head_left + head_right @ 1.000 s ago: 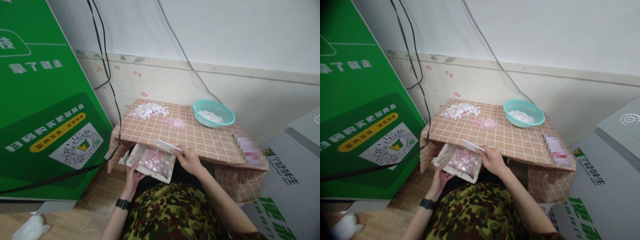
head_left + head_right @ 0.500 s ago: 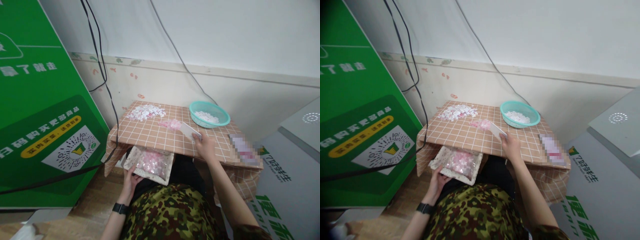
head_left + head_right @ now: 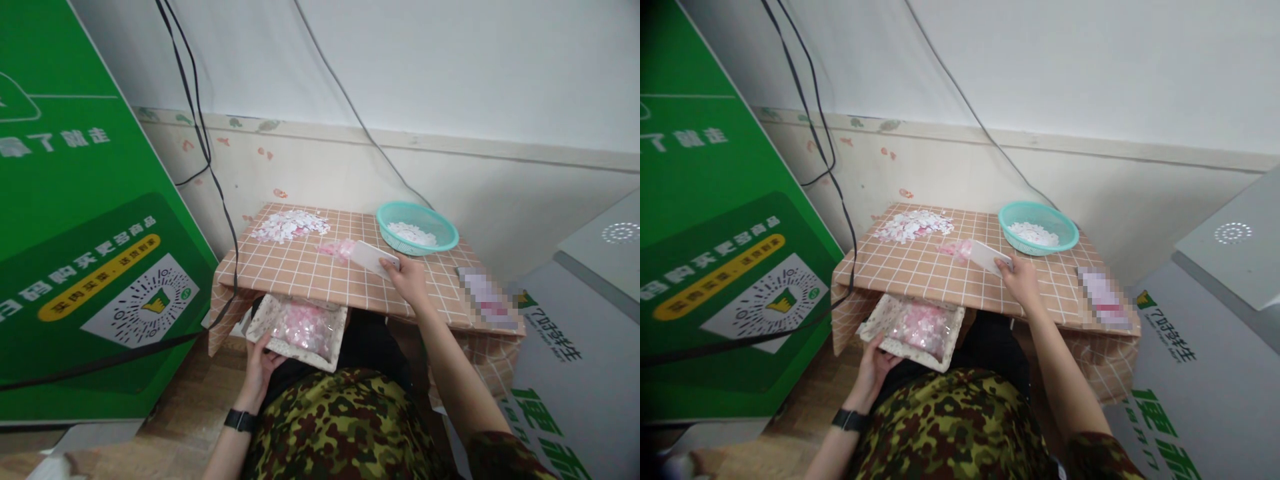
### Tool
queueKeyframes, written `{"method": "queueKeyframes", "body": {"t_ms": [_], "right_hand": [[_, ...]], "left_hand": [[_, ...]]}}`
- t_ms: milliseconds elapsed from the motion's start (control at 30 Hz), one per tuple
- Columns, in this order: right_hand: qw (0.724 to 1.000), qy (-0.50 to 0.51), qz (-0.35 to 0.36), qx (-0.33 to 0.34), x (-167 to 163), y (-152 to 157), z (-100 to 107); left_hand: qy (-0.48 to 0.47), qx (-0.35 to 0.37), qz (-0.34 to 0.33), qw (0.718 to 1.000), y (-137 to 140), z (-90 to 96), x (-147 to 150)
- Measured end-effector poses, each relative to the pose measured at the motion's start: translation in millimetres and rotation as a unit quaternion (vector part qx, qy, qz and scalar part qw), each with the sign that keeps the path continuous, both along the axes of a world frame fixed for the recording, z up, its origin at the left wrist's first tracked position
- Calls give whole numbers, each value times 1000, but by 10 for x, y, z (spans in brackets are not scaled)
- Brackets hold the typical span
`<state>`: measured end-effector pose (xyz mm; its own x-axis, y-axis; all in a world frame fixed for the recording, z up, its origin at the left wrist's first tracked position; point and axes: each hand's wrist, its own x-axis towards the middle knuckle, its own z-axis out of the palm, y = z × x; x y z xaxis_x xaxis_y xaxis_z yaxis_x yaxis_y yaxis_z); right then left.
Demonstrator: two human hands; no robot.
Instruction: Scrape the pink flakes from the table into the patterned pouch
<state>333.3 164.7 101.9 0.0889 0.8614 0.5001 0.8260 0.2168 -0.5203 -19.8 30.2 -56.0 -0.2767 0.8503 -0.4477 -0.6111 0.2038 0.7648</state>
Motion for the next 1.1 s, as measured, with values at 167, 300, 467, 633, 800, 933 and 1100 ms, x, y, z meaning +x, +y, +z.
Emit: {"method": "queueKeyframes", "body": {"t_ms": [167, 300, 467, 633, 800, 933, 1100], "right_hand": [[998, 16, 48, -25, -85, -3, 18], [998, 34, 42, -22, -108, -26, 8], [997, 27, 63, -23, -184, -55, -35], [996, 18, 81, -22, -267, -89, -36], [999, 1, 38, -11, -305, -75, -14], [999, -27, 39, -8, -377, 8, 19], [996, -52, 76, -15, -439, 85, 65]], "left_hand": [[0, -3, 2, 1000, 1, -1, -3], [-3, -2, 1, 1000, -7, 0, -8], [3, 3, -3, 1000, -12, -2, -10], [-5, 4, 0, 1000, -12, -7, -7], [-5, 3, 2, 1000, -12, -6, -6], [-6, 5, 0, 1000, -14, -18, -8], [-7, 6, -2, 1000, -15, -39, -19]]}}
